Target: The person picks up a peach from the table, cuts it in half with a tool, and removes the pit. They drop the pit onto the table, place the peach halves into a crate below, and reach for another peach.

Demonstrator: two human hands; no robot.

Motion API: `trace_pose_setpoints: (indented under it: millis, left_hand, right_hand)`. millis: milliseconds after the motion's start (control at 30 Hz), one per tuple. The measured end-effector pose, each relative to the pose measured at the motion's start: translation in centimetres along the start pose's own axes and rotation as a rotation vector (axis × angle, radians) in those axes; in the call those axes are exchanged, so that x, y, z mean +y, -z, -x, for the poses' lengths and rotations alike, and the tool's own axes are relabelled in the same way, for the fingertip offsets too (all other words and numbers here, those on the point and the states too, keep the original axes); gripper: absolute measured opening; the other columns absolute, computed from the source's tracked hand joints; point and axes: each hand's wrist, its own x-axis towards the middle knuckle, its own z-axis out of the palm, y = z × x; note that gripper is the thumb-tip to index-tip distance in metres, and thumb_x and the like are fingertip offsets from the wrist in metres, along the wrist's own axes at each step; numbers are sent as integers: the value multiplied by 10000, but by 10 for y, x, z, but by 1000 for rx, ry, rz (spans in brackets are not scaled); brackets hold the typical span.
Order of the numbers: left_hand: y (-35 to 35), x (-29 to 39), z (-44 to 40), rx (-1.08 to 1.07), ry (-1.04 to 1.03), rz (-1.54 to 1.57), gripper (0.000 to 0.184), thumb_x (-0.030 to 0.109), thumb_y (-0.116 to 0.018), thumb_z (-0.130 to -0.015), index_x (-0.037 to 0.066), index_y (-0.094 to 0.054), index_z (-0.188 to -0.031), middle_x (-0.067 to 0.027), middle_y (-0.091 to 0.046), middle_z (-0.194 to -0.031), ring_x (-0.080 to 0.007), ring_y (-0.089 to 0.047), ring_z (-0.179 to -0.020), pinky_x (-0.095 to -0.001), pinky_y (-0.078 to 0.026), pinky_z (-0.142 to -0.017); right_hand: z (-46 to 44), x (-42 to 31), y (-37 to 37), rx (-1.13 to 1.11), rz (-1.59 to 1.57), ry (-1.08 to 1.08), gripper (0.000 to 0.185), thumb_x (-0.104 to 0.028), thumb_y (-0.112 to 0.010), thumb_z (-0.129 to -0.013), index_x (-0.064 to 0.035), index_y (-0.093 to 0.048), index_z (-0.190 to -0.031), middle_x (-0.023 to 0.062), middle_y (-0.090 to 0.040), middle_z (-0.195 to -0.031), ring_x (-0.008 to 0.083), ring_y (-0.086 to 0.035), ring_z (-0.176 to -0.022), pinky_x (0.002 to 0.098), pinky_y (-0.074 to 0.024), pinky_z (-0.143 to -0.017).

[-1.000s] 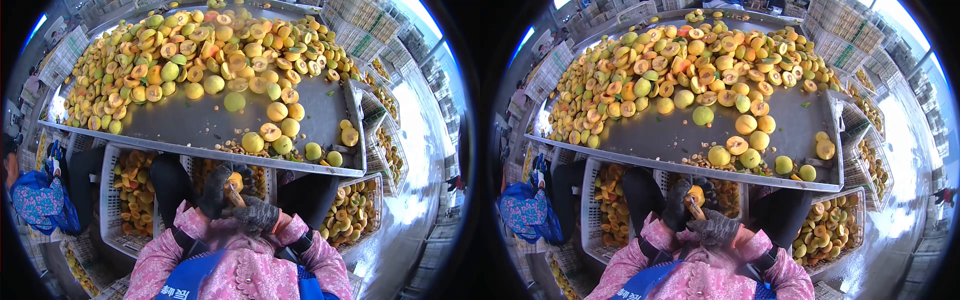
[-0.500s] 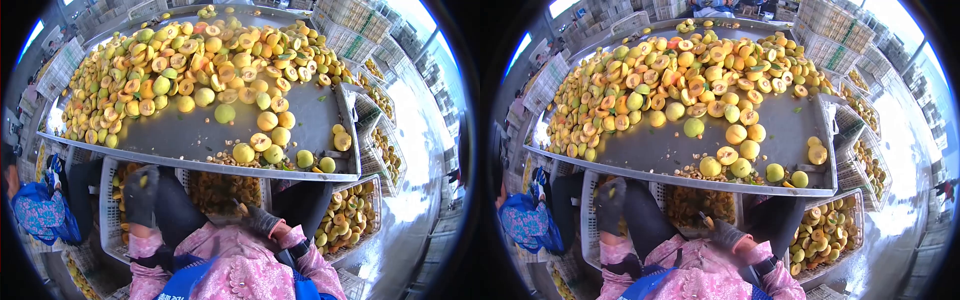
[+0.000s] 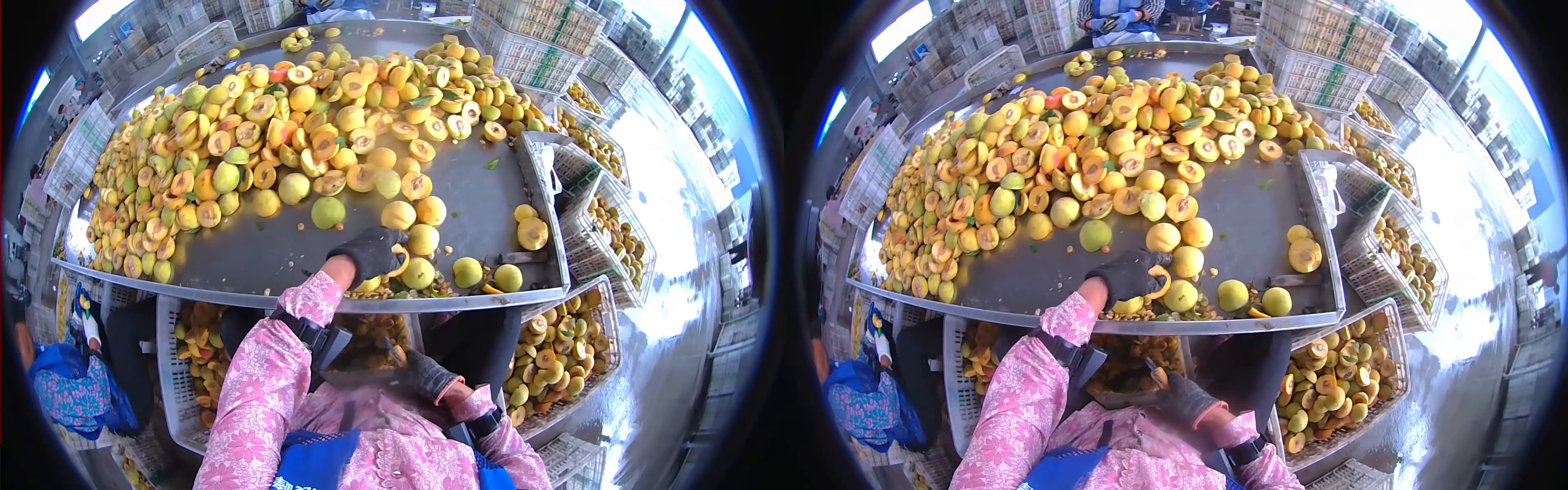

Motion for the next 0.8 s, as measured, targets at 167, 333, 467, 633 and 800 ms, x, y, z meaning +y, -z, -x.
trace_pose_setpoints:
  millis: [167,333,467,633,800]
  left_hand:
    - [-9,-2,12,124,74,308,304,142,-675,-746,14,-608,-1013,-153,-630,-999,-224,-597,-935,-330,-461,-835]
    - [-15,7,50,438,23,901,346,80,-653,-777,-9,-559,-1098,-79,-613,-1030,-137,-570,-937,-285,-469,-831]
    - [-24,48,94,531,-19,1107,306,59,-628,-807,-14,-574,-1099,-64,-610,-1050,-137,-569,-947,-289,-465,-857]
    - [-46,58,121,533,2,1279,272,44,-627,-806,4,-581,-1071,-59,-610,-1045,-133,-569,-941,-279,-471,-838]
    - [-54,58,128,513,-45,1470,217,95,-529,-875,8,-564,-1071,-81,-592,-1094,-138,-551,-990,-281,-435,-895]
  right_hand:
    - [21,-27,18,154,-688,46,311,-186,-644,-825,-25,-515,-1057,36,-569,-766,152,-552,-669,294,-467,-602]
    - [29,-84,49,207,-1096,87,260,-155,-661,-819,-76,-508,-1014,-24,-510,-710,67,-466,-527,217,-410,-460]
    - [10,-108,52,326,-1056,112,253,-135,-688,-801,-55,-533,-984,-20,-528,-701,66,-482,-535,214,-406,-468]
    - [-8,-105,32,638,-707,156,240,-148,-710,-782,-14,-578,-931,5,-582,-732,65,-536,-608,230,-453,-520]
    - [-4,-114,29,635,-564,137,269,-177,-722,-774,10,-595,-919,17,-600,-715,72,-548,-601,228,-461,-526]
